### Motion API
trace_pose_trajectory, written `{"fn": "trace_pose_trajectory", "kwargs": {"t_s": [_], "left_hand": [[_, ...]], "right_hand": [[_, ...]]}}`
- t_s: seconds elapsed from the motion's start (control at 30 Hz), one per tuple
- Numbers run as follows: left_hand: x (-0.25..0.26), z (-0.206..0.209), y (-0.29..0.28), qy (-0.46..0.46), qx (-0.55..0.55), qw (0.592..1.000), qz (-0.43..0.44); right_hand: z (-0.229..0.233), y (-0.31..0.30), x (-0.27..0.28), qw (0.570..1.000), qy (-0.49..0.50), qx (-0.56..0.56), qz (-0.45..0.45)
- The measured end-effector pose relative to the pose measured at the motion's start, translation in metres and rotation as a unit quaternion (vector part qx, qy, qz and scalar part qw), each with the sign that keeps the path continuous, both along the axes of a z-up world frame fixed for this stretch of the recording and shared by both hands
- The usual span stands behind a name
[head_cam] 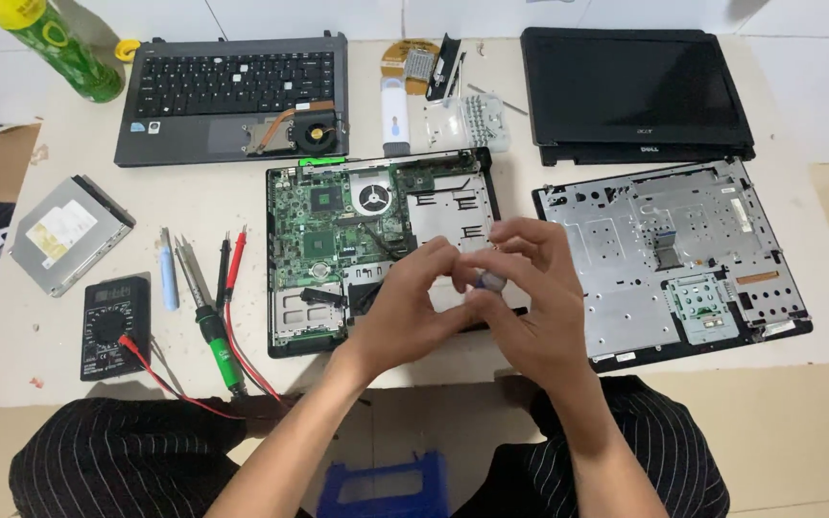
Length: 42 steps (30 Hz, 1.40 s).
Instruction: Repairing a laptop by disassembling components and testing circuits with a multimeter
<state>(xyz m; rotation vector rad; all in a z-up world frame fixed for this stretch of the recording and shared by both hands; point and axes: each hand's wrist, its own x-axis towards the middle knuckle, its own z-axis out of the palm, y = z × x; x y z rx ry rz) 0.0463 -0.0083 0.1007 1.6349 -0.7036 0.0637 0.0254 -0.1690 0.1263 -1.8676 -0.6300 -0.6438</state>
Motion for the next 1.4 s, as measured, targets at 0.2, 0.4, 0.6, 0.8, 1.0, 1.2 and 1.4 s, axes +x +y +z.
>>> {"fn": "trace_pose_trajectory", "kwargs": {"t_s": [0.2, 0.4, 0.6, 0.8, 1.0, 1.2, 1.4], "left_hand": [[-0.003, 0.012, -0.003, 0.041, -0.001, 0.999, -0.027], [0.005, -0.006, -0.004, 0.009, -0.035, 0.999, -0.025], [0.003, 0.002, -0.01, -0.023, -0.026, 0.999, -0.023], [0.012, -0.017, -0.001, 0.049, -0.018, 0.996, -0.071], [0.009, -0.007, -0.012, -0.073, 0.052, 0.993, 0.082], [0.01, -0.001, -0.002, -0.005, 0.014, 0.998, -0.066], [0.009, -0.007, -0.008, -0.089, 0.081, 0.989, 0.087]], "right_hand": [[0.001, 0.0, -0.001, 0.999, 0.001, 0.045, -0.009], [0.004, 0.01, -0.007, 0.996, 0.06, 0.056, 0.023], [-0.016, 0.0, 0.003, 0.998, -0.011, 0.06, -0.03], [0.009, 0.006, -0.001, 0.996, 0.059, 0.058, 0.019], [-0.012, 0.002, 0.006, 0.999, -0.014, 0.049, -0.006], [0.014, 0.005, 0.002, 0.994, 0.078, 0.067, 0.034], [-0.009, 0.003, 0.008, 1.0, -0.021, 0.023, -0.005]]}}
